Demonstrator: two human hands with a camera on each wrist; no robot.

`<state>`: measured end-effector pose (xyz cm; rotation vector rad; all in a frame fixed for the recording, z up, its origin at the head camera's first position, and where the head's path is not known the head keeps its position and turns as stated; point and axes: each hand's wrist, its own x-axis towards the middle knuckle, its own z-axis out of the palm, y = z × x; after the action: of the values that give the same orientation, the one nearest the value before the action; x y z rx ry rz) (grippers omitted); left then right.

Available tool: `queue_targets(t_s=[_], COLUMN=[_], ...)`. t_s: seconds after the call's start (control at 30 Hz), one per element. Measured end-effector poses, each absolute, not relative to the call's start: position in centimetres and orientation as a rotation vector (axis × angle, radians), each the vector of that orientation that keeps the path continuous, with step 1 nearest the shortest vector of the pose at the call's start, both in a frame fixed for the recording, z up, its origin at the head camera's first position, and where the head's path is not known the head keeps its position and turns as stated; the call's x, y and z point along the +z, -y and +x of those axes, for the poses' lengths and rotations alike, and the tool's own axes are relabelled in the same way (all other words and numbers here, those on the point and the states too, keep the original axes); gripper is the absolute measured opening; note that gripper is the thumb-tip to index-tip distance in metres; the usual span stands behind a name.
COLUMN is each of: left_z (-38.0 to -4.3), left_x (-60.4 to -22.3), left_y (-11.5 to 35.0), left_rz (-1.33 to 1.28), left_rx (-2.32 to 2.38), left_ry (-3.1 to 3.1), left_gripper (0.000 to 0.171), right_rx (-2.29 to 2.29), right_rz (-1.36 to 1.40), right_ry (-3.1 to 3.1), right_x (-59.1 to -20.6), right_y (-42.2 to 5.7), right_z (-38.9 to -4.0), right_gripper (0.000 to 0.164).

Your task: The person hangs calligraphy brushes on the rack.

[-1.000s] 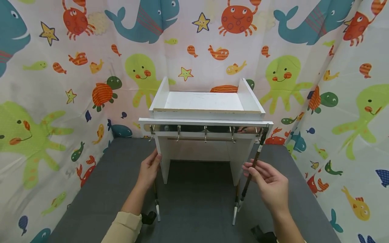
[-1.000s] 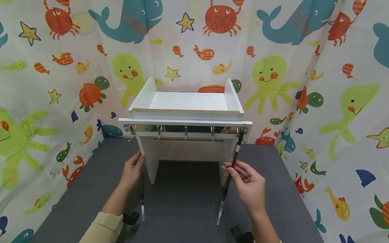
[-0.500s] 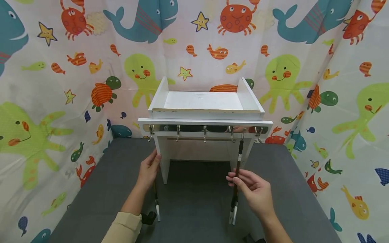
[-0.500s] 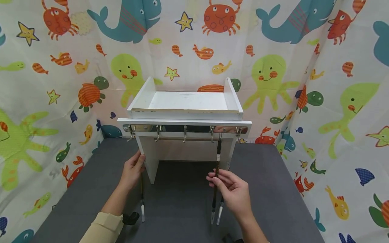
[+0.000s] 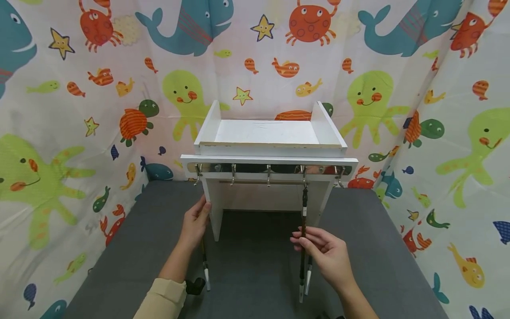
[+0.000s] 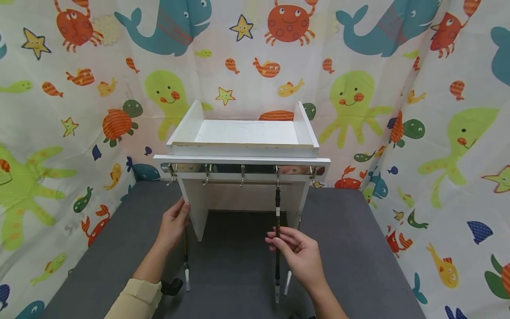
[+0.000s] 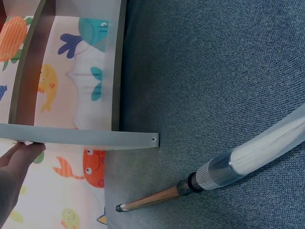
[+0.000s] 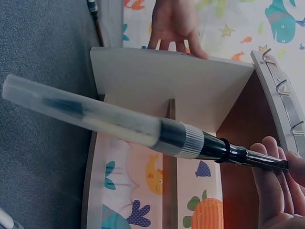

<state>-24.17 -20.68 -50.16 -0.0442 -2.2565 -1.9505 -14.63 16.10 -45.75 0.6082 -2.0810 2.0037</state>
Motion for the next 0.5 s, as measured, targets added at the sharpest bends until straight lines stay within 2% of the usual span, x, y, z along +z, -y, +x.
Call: queue_targets(t_s=[0.5], left_z=[-24.39], left_x=[-50.44], left_y=[20.61], left_rz=[-0.048], left_rx=[-1.953], left_ry=[2.231], left_gripper=[0.059], right_rx=[2.025], right_rz=[0.568], right_ry=[2.083], right_x=[-46.45], right_y=[-16.03], right_z=[-15.65], right_gripper=[0.025])
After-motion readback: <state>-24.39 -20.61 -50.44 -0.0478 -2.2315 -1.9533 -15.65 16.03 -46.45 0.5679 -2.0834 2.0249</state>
